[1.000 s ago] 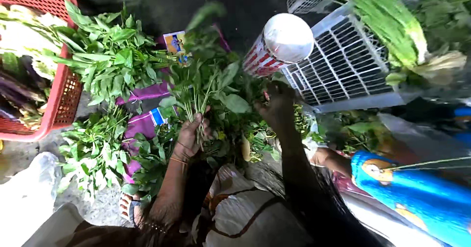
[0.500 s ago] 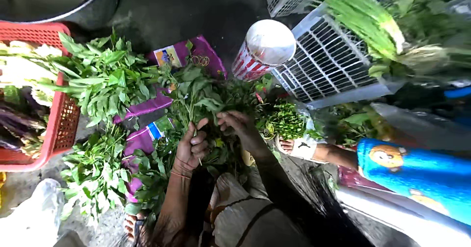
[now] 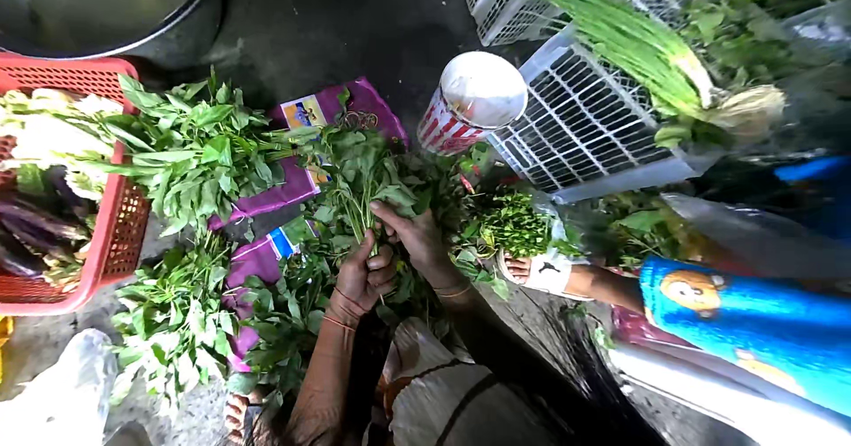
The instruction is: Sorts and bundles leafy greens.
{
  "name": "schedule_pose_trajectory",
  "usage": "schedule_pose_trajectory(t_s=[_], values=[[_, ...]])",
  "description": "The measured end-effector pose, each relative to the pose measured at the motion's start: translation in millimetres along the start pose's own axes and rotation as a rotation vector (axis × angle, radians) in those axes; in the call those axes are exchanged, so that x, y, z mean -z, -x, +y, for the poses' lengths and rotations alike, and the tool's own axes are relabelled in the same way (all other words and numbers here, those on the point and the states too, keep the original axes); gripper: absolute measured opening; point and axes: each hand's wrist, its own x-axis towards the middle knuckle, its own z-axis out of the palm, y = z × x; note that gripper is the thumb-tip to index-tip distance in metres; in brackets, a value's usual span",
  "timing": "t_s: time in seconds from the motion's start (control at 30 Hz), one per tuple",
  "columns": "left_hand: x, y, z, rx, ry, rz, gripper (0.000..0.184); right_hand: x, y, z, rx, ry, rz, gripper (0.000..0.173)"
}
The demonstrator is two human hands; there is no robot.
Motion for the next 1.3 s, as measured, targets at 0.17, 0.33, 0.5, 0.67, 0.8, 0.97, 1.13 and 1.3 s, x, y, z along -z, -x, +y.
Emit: schedule_pose_trajectory(t_s=[0.17,0.33,0.5,0.67,0.8,0.97,1.13,1.3], values=[[5.1,-3.7,-4.0,-0.098,-0.128,0.046,0.025,-1.1,4.2,0.3,-0.053,-0.117,0.005,0.01],[9.6,-4.9,-3.7,-0.127,-0.228,0.114,0.02,2.7,7.9,3.4,-0.175,0.004,-0.031,0.025],[8.7,-5.9,-7.6,-0.123,-0.496,0.202,0.009,2.6,6.5,11.0,0.063,0.324,0.03,0.029],[6.5,-6.1,-11.2,-0.166,-0.498,0.28,0.018,12.8,3.3,8.0,-0.005,0.356,-0.06,0.033],[6.6,-10.3,-9.9,-0.174,-0.421,0.348,0.023,16.6,4.7,8.2,-0.029,0.408,-0.056,0.032],[12.4,-14.2,-9.6,-0.257,-0.369,0.442,0.026,15.6,7.4,10.1,-0.021,0.335,-0.008,0.017],[17.5,-12.3,-3.1,-0.228,-0.301,0.503,0.039,17.9,17.1,20.0,0.132,0.236,-0.229,0.018],[16.3,-8.3,10.0,-0.184,-0.274,0.298,0.034,47.1,11.1,-0.9,0.119,0.14,-0.077,0.024]])
